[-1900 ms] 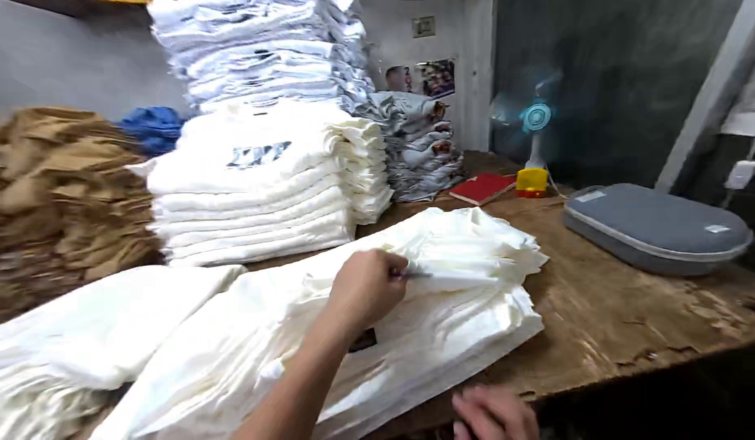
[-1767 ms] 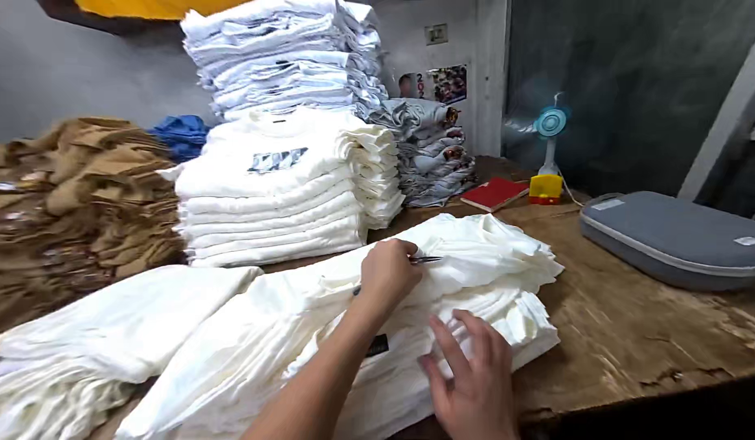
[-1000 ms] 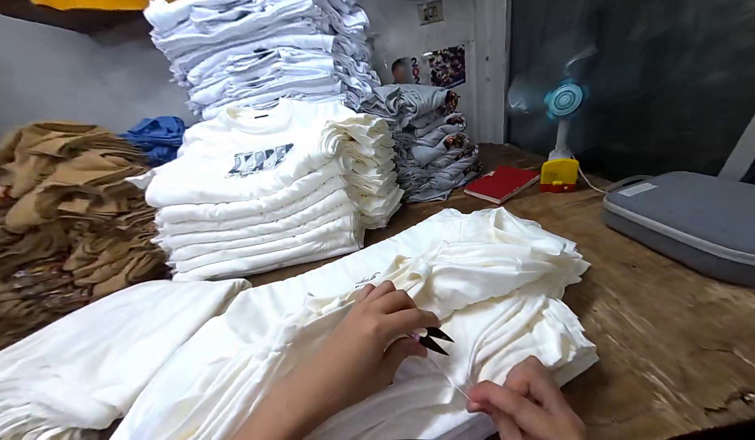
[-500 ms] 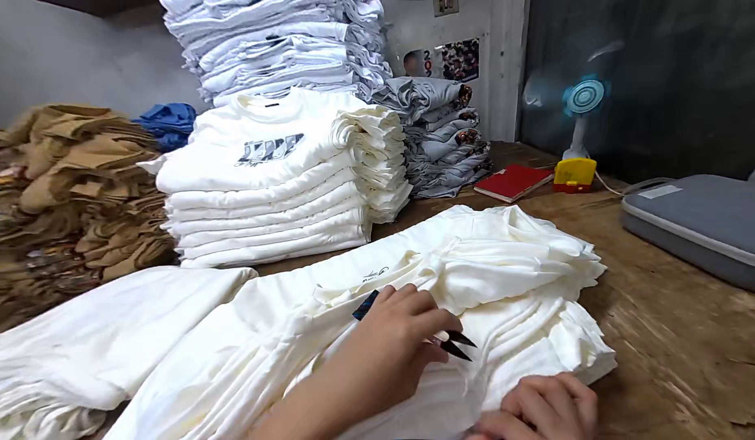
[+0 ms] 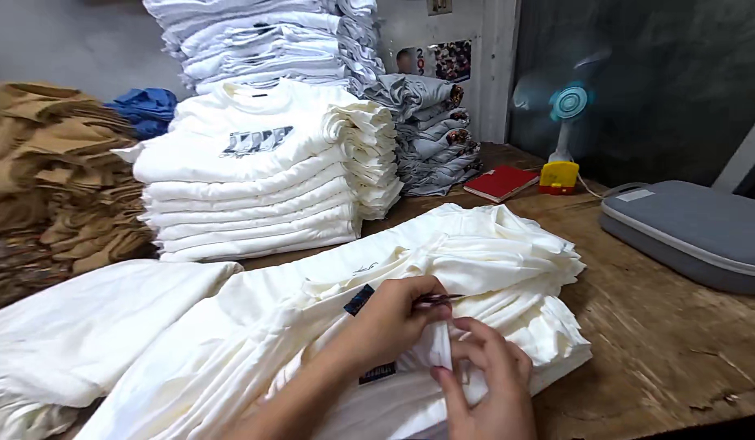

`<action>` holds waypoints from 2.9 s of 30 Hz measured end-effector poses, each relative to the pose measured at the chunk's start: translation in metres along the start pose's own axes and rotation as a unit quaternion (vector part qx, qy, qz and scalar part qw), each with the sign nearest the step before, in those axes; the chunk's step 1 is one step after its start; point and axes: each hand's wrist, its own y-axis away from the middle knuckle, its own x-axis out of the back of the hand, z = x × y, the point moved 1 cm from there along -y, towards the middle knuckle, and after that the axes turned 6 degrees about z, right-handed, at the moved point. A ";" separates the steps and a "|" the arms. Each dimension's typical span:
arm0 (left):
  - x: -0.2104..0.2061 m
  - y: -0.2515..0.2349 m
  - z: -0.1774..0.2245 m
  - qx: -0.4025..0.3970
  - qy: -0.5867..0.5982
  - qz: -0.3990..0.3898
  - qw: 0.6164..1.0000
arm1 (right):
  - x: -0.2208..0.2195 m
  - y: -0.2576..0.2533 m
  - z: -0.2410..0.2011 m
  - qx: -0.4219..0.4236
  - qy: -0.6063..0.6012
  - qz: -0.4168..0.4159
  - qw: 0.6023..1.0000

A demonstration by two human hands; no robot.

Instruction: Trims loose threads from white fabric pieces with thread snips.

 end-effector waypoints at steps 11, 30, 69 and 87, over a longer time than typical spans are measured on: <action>-0.014 0.049 0.020 -0.013 -0.138 0.161 0.977 | 0.000 0.003 0.010 0.021 -0.008 0.024 0.999; -0.013 0.023 0.031 -0.196 -0.302 0.098 0.927 | 0.019 -0.005 0.024 0.101 0.036 0.224 0.969; 0.013 0.022 -0.009 -0.135 -0.143 0.073 0.978 | 0.040 -0.019 0.043 0.018 -0.220 -0.033 0.975; 0.017 0.020 0.026 -0.298 -0.328 0.085 0.892 | 0.021 0.024 0.028 0.022 -0.014 0.087 0.996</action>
